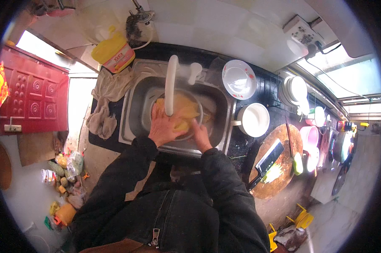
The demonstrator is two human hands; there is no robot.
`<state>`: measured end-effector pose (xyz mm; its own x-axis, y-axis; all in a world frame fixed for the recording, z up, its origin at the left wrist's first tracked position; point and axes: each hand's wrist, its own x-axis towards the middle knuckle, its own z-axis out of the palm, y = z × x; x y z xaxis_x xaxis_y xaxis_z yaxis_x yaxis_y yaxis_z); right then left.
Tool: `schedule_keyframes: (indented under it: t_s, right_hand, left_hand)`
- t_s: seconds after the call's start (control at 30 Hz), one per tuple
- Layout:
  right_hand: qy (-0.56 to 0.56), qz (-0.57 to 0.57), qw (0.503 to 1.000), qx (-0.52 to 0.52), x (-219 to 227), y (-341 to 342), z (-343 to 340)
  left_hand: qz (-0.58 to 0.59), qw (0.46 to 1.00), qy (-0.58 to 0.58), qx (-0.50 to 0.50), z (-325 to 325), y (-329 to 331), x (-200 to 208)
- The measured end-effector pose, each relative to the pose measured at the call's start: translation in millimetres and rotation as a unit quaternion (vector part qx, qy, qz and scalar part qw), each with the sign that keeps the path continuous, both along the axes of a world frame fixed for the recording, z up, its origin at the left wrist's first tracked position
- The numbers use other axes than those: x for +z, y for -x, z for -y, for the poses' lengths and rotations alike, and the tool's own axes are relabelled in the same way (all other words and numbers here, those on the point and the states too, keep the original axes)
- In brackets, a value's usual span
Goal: The person slices a green vegetable on a wooden cutting board, adds the pieces to a pot on the stove, and washes a yellow sheet-like food item in the sink. The person also handles a small black object and a plastic bag containing the yellow sheets.
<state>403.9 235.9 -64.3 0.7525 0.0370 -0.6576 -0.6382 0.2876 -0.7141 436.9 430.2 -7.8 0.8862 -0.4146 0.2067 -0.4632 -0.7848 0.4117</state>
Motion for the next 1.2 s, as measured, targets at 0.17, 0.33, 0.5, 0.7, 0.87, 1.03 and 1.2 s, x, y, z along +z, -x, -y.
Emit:
schedule_keyframes:
  t_s: [0.17,0.33,0.5,0.7,0.87,1.03,1.2]
  right_hand:
    - [0.003,0.024,1.000,0.007,-12.5,0.8,-5.6]
    - [-0.026,-0.027,0.999,-0.012,-16.1,4.0,-3.4]
    - [0.031,0.018,0.999,0.018,-12.5,-0.2,-10.4]
    - [0.005,0.027,0.999,0.026,-5.8,-4.4,-10.6]
    - [0.009,0.018,0.999,0.025,-0.6,-3.7,-9.2]
    - [0.011,0.015,0.999,0.027,2.0,-7.7,-15.5]
    - [-0.014,-0.007,1.000,0.019,3.7,-8.5,-4.9]
  left_hand:
    - [-0.120,0.991,-0.054,-0.012,1.8,-3.7,-1.4]
    - [-0.117,0.987,-0.059,-0.093,-14.6,-15.5,-0.3]
    - [-0.040,0.985,-0.142,-0.091,-1.4,-21.8,-10.9]
    - [-0.114,0.990,-0.010,-0.078,3.7,-27.1,-16.8]
    - [-0.035,0.995,-0.051,-0.081,-2.0,-35.9,-22.1]
    - [-0.089,0.994,-0.001,0.066,14.6,-29.1,-31.6]
    - [-0.276,0.943,0.174,-0.065,-26.3,-48.3,-19.9]
